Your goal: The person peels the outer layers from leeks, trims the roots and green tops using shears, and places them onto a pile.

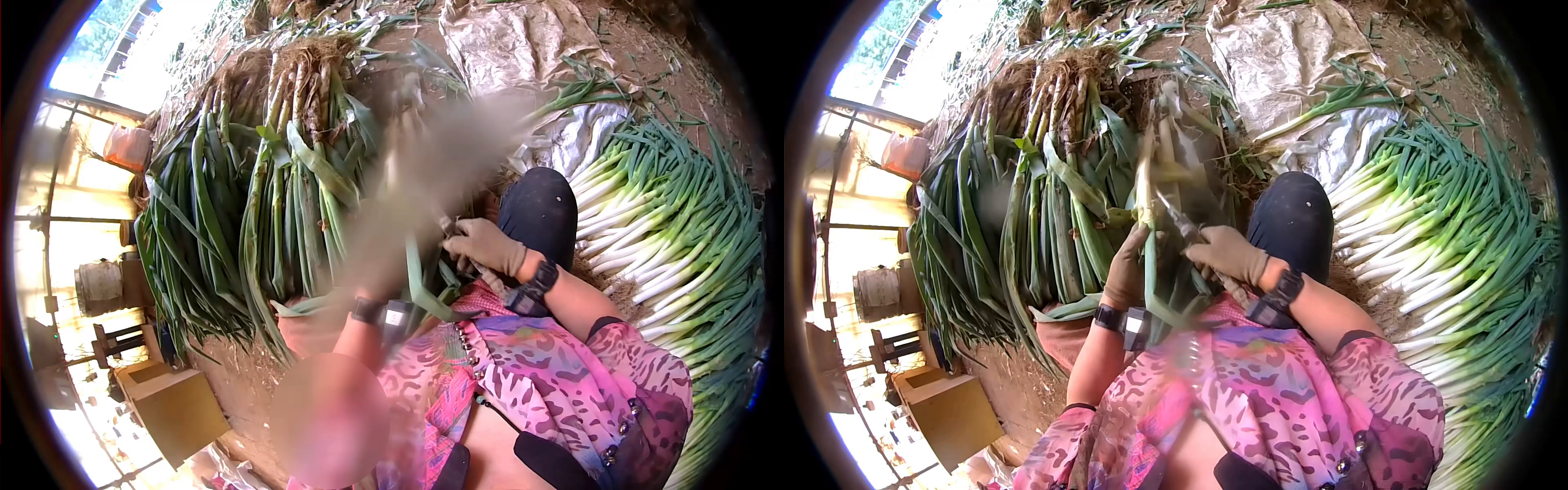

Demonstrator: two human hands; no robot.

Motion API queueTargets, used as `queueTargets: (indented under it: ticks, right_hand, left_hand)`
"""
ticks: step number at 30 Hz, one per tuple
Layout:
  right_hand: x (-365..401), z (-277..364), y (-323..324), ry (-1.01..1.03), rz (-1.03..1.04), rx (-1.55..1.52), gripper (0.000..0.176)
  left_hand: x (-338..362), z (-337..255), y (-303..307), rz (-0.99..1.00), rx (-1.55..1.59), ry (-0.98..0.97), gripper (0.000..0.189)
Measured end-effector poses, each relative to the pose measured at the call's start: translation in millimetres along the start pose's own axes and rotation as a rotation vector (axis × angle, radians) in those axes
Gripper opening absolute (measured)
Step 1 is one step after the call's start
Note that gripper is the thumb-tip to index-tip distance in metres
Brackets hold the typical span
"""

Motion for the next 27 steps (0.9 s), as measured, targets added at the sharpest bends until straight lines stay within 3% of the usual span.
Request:
queueTargets:
  ticks: [3,7,10,13,16,17,18,22,24,25,26,27]
  right_hand:
    - [20,-2,2,0.02,0.037,0.034,0.026]
    - [31,-11,19,-0.015,-0.06,-0.033,0.025]
    - [45,-15,21,-0.009,-0.067,-0.033,0.023]
    - [26,0,28,0.063,-0.111,-0.037,0.024]
    - [-25,24,23,0.119,-0.095,0.047,0.036]
    - [-66,10,28,0.174,-0.112,0.08,0.038]
    - [-100,2,31,0.227,-0.127,0.112,0.041]
    - [-107,50,28,-0.026,-0.172,0.327,0.04]
    - [-135,30,27,0.007,-0.215,0.365,0.039]
    - [-174,-7,38,0.206,-0.178,0.327,0.04]
    - [-144,6,28,0.072,-0.181,0.339,0.041]
    - [-139,3,25,0.124,-0.167,0.428,0.042]
  left_hand:
    - [15,-47,-32,0.1,0.312,0.088,0.031]
    - [9,-20,-42,0.086,0.051,0.13,0.031]
    - [12,-25,-48,0.071,0.119,0.216,0.032]
    - [5,4,-41,0.089,0.003,0.286,0.036]
    - [-6,47,-36,0.041,-0.412,0.286,0.043]
    - [-4,49,-43,-0.029,-0.371,0.181,0.048]
    - [-3,48,-45,-0.037,-0.41,0.162,0.048]
    - [1,41,-42,-0.069,-0.553,0.127,0.047]
    - [4,42,-42,-0.075,-0.562,0.129,0.047]
    - [3,36,-40,-0.037,-0.654,0.141,0.046]
    - [4,23,-36,-0.004,-0.746,0.153,0.045]
    - [7,4,-32,0.03,-0.839,0.167,0.044]
Point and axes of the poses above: each hand's wrist, its own x-axis away from the middle knuckle, its own y-axis out of the back of the hand, z = x × y, the point moved 3 cm from there along -x, towards the middle knuckle, and after that the axes turned 14 degrees about -x, right-handed, at the moved point
